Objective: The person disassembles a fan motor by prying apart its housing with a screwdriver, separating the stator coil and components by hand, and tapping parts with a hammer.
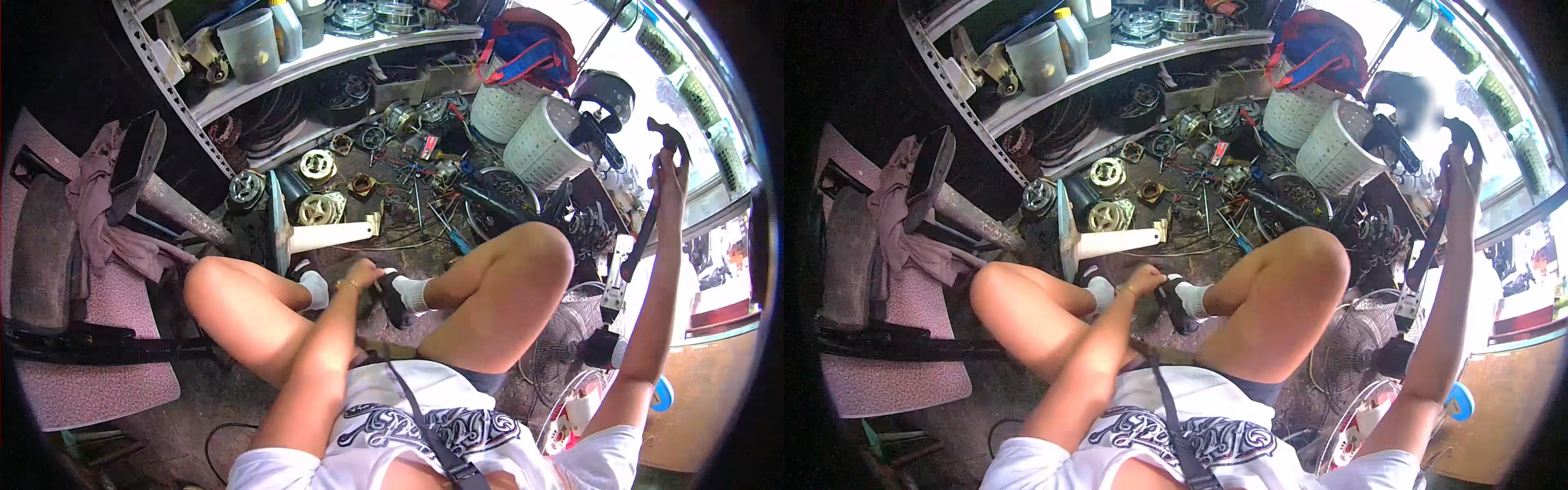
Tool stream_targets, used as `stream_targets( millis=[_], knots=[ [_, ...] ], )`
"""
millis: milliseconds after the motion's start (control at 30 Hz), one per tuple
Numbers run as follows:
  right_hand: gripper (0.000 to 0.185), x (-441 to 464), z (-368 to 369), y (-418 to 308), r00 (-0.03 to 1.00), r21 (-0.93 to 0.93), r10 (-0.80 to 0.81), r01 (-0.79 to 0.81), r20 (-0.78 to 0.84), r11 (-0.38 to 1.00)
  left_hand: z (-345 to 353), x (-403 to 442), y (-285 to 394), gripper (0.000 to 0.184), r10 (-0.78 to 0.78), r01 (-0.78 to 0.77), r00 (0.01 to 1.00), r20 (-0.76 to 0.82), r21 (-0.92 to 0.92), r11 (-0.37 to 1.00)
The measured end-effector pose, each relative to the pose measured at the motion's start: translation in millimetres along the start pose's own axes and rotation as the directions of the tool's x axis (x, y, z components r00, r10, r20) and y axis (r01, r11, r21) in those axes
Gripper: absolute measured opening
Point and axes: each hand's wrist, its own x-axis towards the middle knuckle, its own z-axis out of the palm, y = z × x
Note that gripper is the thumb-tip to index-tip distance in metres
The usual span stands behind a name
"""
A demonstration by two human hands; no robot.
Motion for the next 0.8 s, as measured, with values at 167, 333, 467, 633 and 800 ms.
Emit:
stream_targets(
  millis=[167,333,467,633,800],
  knots=[
    [0.043,4.9,8.7,-21.6,0.998,-0.039,0.020,-0.018,0.051,0.999,69.9,24.4,-15.2,0.044,-0.347,0.241,0.920,-0.183,-0.435,0.867],
    [0.049,22.6,11.1,-24.2,0.996,-0.103,-0.044,0.051,0.073,0.993,86.8,41.5,-23.7,0.058,-0.455,0.409,0.891,0.018,-0.471,0.782],
    [0.051,16.6,22.4,-44.0,0.997,-0.186,-0.069,0.076,0.043,0.980,85.0,70.7,-27.4,0.060,-0.445,0.184,0.878,-0.175,-0.734,0.653],
    [0.047,22.3,24.0,-54.0,0.989,-0.241,-0.120,0.139,0.092,0.961,46.0,58.7,-6.5,0.050,-0.354,0.278,0.934,-0.053,-0.514,0.812],
    [0.043,20.8,24.7,-56.2,0.987,-0.177,-0.129,0.144,0.091,0.974,31.5,36.0,21.0,0.051,-0.457,0.233,0.886,-0.079,-0.776,0.586]
  ],
)
